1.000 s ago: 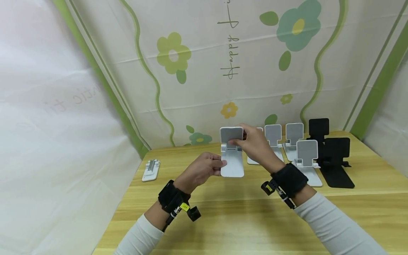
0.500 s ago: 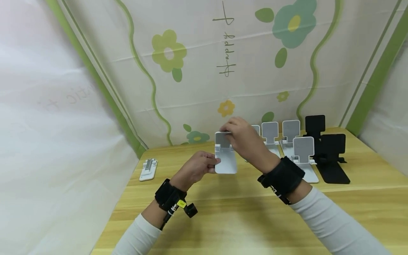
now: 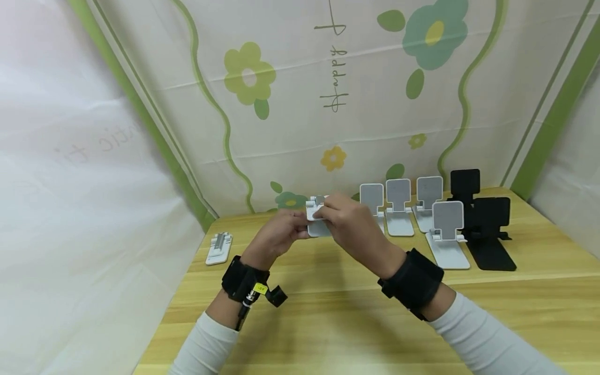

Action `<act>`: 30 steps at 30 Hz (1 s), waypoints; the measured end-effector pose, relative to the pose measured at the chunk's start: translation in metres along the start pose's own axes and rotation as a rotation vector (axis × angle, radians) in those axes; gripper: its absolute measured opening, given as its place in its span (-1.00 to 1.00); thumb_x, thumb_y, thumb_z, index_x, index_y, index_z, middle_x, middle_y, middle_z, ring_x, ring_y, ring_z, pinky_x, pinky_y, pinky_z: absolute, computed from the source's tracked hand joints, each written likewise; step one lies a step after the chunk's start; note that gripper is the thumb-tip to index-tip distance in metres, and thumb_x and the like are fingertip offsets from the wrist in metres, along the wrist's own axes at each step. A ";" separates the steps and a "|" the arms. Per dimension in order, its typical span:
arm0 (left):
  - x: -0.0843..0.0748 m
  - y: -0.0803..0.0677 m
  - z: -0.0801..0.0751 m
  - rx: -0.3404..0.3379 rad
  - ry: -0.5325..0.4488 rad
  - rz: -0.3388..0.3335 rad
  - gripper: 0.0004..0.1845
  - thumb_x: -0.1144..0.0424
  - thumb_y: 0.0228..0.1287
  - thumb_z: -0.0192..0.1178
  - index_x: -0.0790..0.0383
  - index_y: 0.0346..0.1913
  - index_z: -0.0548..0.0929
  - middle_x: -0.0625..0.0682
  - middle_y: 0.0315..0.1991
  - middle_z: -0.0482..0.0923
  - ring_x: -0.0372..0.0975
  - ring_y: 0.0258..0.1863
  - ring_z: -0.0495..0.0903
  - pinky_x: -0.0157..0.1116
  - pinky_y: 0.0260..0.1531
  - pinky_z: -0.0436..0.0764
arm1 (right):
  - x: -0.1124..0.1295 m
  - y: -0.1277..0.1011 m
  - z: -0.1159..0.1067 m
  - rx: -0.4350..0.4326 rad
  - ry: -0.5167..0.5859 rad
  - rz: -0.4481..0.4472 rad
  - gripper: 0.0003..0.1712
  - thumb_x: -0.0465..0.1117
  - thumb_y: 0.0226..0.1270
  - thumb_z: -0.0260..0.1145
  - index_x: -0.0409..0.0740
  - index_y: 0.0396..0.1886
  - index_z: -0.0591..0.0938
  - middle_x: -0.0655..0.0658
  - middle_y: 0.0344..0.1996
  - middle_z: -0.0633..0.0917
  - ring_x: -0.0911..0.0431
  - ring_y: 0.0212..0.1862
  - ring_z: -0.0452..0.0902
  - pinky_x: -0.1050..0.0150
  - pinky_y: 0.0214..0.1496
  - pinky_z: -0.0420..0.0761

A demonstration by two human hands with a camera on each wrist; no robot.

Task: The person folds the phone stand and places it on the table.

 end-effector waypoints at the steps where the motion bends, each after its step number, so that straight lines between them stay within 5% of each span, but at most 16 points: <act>1: -0.002 0.000 -0.001 -0.001 -0.011 0.005 -0.66 0.43 0.55 0.03 0.56 0.21 0.60 0.34 0.17 0.62 -0.14 -0.03 0.73 -0.45 -0.21 0.71 | 0.002 -0.001 0.001 -0.004 -0.005 -0.009 -0.75 -0.54 0.03 0.56 -0.20 -0.32 0.79 -0.08 -0.41 0.65 0.08 -0.33 0.58 0.25 -0.35 0.63; 9: -0.008 -0.003 -0.001 0.020 -0.044 0.038 -0.65 0.42 0.56 0.02 0.56 0.23 0.58 0.31 0.19 0.62 -0.14 -0.02 0.73 -0.42 -0.16 0.73 | 0.008 -0.007 0.003 -0.043 -0.027 -0.037 -0.74 -0.52 0.00 0.59 -0.19 -0.31 0.78 -0.05 -0.45 0.58 0.13 -0.36 0.50 0.29 -0.38 0.58; 13: -0.005 -0.002 -0.003 -0.006 -0.036 0.025 -0.67 0.42 0.55 0.05 0.57 0.20 0.60 0.33 0.15 0.64 -0.18 -0.09 0.75 -0.44 -0.22 0.73 | 0.001 -0.009 0.004 0.008 0.083 0.014 -0.75 -0.46 0.03 0.61 -0.16 -0.29 0.77 -0.03 -0.37 0.61 0.16 -0.30 0.50 0.32 -0.34 0.54; 17: -0.004 -0.002 -0.004 -0.014 -0.023 0.021 -0.68 0.44 0.54 0.05 0.57 0.19 0.61 0.35 0.13 0.66 -0.11 -0.04 0.77 -0.40 -0.17 0.75 | -0.018 -0.010 0.001 0.094 0.233 0.291 -0.81 -0.29 0.31 0.49 -0.22 -0.12 0.72 -0.09 -0.24 0.69 0.09 -0.21 0.63 0.19 -0.21 0.65; 20: -0.004 -0.003 -0.003 -0.005 -0.013 0.022 -0.68 0.44 0.54 0.05 0.56 0.19 0.61 0.35 0.13 0.66 -0.08 -0.01 0.76 -0.39 -0.17 0.75 | -0.037 -0.015 0.002 0.217 0.324 0.606 -0.56 -0.03 0.54 0.29 -0.29 0.14 0.60 -0.24 -0.06 0.70 -0.08 -0.04 0.68 -0.02 -0.01 0.68; 23: -0.004 -0.004 0.000 0.011 -0.009 0.018 -0.68 0.43 0.55 0.05 0.56 0.18 0.62 0.34 0.13 0.67 -0.12 -0.04 0.76 -0.40 -0.19 0.74 | -0.050 -0.025 0.008 0.371 0.530 0.871 -0.29 0.17 0.60 0.14 -0.32 0.40 0.41 -0.36 0.22 0.58 -0.21 0.21 0.59 -0.11 0.24 0.61; 27: -0.005 -0.004 0.002 0.025 -0.012 0.012 -0.68 0.43 0.56 0.04 0.57 0.18 0.61 0.35 0.12 0.67 -0.19 -0.14 0.76 -0.43 -0.24 0.73 | -0.055 -0.032 0.016 0.448 0.820 1.039 -0.25 0.07 0.64 0.10 -0.41 0.51 0.26 -0.41 0.37 0.44 -0.14 0.28 0.56 0.07 0.33 0.60; 30: -0.006 -0.004 0.003 0.031 -0.012 0.013 -0.68 0.44 0.56 0.03 0.58 0.20 0.59 0.37 0.13 0.65 -0.19 -0.15 0.76 -0.45 -0.25 0.73 | -0.057 -0.033 0.018 0.450 0.909 1.079 -0.31 -0.04 0.65 0.12 -0.44 0.50 0.27 -0.39 0.32 0.45 0.07 0.14 0.61 0.27 0.19 0.66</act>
Point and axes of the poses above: each hand's wrist, its own y-axis towards the middle knuckle, its own z-axis out of the palm, x = y × z, the point moved 5 cm from there along y, towards the middle knuckle
